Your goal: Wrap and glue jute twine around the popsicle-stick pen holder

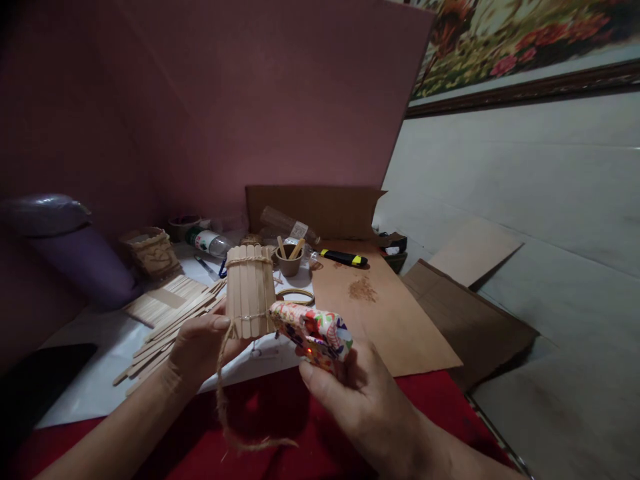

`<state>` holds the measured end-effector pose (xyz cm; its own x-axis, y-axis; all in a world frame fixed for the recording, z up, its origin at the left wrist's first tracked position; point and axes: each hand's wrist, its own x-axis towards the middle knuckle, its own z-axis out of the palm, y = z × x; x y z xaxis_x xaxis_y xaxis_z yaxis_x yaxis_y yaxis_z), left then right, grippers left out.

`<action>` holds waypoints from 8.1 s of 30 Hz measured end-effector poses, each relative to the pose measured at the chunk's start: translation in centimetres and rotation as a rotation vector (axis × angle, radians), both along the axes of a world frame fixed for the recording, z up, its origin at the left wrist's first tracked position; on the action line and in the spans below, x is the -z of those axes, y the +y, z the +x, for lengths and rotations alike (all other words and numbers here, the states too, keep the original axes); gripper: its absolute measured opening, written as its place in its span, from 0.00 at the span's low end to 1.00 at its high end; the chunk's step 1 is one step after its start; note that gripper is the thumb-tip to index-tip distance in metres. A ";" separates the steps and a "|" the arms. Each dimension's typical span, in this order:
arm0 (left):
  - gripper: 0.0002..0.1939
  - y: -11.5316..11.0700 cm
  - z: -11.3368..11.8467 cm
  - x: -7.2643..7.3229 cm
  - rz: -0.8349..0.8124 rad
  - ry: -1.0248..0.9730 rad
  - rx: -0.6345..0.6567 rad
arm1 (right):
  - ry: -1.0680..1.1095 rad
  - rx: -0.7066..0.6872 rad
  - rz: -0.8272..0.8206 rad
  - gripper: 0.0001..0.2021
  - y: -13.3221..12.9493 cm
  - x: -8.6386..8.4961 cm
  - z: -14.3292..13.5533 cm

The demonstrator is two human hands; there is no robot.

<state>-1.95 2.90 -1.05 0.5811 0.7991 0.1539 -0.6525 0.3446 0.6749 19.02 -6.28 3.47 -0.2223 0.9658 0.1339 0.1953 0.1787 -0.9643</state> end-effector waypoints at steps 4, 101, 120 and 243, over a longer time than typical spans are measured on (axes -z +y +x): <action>0.35 0.1 0.0 0.1 -0.007 0.004 -0.005 | -0.022 0.000 -0.007 0.08 -0.1 -0.1 0.1; 0.24 0.2 -0.6 0.9 -0.013 -0.094 0.052 | 0.130 -0.105 -0.090 0.16 -0.2 0.0 0.1; 0.29 0.3 -0.7 1.0 -0.038 -0.072 0.039 | 0.116 -0.117 -0.053 0.13 -0.3 0.1 -0.1; 0.23 -1.1 1.1 -0.6 0.040 0.062 -0.015 | -0.205 0.272 0.433 0.12 2.9 2.2 -3.2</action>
<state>-0.84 1.84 -0.45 0.5786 0.8016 0.1505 -0.6141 0.3067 0.7272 15.78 -3.40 1.23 -0.0352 0.8580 0.5124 0.4660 0.4677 -0.7511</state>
